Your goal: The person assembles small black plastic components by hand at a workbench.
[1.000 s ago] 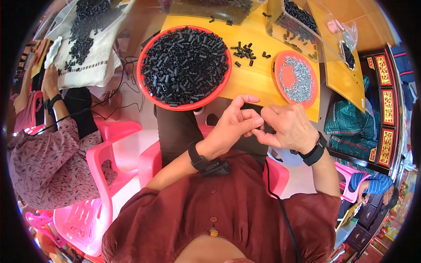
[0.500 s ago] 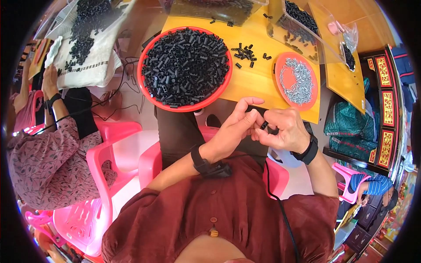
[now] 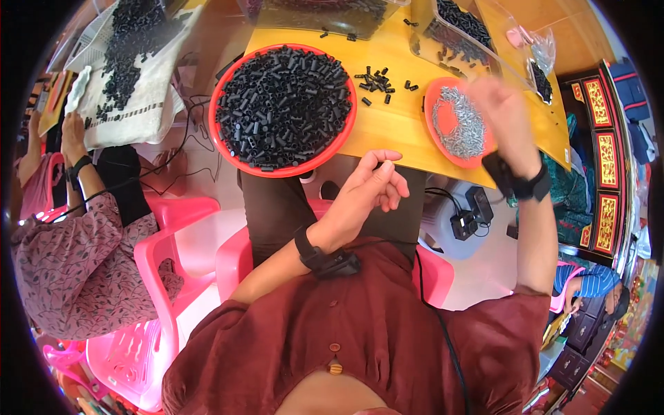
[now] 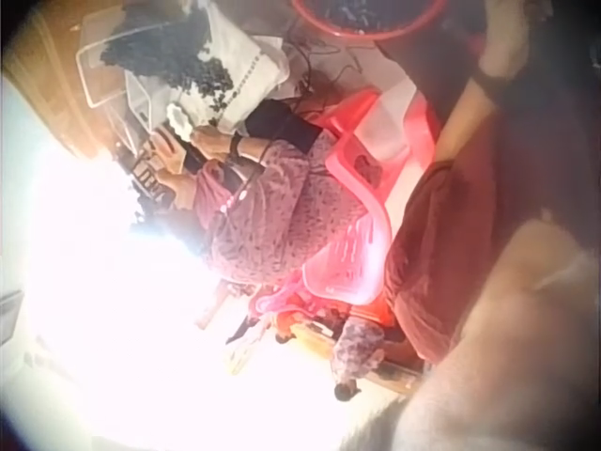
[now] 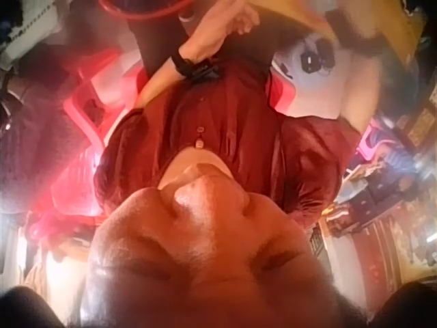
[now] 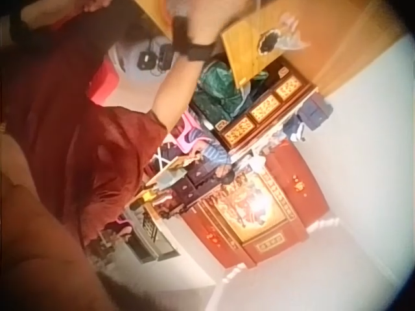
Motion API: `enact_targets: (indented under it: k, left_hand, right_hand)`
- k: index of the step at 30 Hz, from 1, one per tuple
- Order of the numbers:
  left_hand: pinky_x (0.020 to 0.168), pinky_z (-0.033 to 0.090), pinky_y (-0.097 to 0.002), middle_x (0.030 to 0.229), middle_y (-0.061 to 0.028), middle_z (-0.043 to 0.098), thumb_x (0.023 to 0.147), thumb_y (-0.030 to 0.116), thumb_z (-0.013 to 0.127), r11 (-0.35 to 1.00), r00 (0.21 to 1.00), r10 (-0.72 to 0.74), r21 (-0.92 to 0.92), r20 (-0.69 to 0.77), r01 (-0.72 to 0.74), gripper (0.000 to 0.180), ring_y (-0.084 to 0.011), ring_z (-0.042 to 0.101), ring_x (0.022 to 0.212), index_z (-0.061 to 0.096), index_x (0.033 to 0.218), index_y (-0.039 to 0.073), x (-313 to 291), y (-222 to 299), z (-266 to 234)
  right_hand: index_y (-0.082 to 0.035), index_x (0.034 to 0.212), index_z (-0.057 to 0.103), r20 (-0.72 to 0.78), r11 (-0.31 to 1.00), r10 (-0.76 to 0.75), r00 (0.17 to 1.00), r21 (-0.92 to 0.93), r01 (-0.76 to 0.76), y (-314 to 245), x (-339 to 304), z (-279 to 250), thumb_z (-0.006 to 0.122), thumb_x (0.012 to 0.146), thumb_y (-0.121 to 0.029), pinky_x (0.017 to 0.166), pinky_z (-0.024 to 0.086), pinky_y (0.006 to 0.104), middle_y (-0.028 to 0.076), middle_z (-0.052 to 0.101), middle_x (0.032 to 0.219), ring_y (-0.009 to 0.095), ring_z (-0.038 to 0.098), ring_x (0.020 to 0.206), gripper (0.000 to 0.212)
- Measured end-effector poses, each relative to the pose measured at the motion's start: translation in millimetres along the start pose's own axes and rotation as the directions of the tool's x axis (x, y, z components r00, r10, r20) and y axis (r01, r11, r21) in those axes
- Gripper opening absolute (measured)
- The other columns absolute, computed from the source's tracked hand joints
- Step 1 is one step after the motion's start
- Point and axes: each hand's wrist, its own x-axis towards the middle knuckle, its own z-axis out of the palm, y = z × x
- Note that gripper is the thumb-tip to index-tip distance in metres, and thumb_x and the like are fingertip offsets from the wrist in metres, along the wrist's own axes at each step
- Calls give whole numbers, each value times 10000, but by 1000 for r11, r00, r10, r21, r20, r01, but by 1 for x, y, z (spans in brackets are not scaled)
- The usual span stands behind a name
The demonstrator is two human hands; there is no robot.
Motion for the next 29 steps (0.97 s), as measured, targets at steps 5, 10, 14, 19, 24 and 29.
enact_targets:
  k: [5,10,14,19,24,29]
  left_hand:
    - [664,404,-210,873,-33,574,1014,315,355,999,1000,-19,35,23,18,310,-80,499,704,444,1193,78,1,3,4]
    - [633,400,-190,832,-11,576,1008,293,381,999,999,-19,33,-45,21,276,-61,493,677,508,1123,76,0,-2,0]
    - [608,389,-178,804,-1,575,1005,277,392,1000,995,21,-4,-100,-22,260,-56,490,655,533,1091,76,2,-2,-2]
    - [592,376,-178,781,10,580,996,249,418,996,977,84,7,-196,-84,224,-52,486,638,553,1057,81,2,4,-4]
    - [609,386,-186,843,-4,591,980,225,460,994,958,103,-13,-268,-110,205,-56,500,667,544,1084,70,5,-2,-13]
    - [715,452,-216,1092,-61,557,962,184,500,986,907,158,18,-390,-164,309,-83,569,816,481,1240,51,11,-8,-13]
  right_hand:
    - [-59,896,670,-272,980,-162,948,-156,123,7,33,-13,679,835,-270,507,366,209,-36,530,623,42,470,553,220]
    - [-72,867,661,100,902,-55,993,-422,92,19,7,73,658,797,-270,589,468,382,147,643,730,298,605,625,209]
    - [-84,952,631,122,854,39,992,-520,30,36,10,115,641,799,-248,678,497,460,180,658,811,369,635,784,225]
    - [-47,910,621,107,806,-44,993,-584,99,49,24,133,608,825,-228,644,486,461,185,653,770,372,630,744,201]
    - [-23,821,633,152,790,-4,988,-605,96,44,14,130,576,818,-226,636,494,484,209,640,738,394,629,720,210]
    - [-41,849,648,104,891,77,992,-453,-22,14,-24,104,665,797,-298,538,470,385,140,623,607,249,634,566,263]
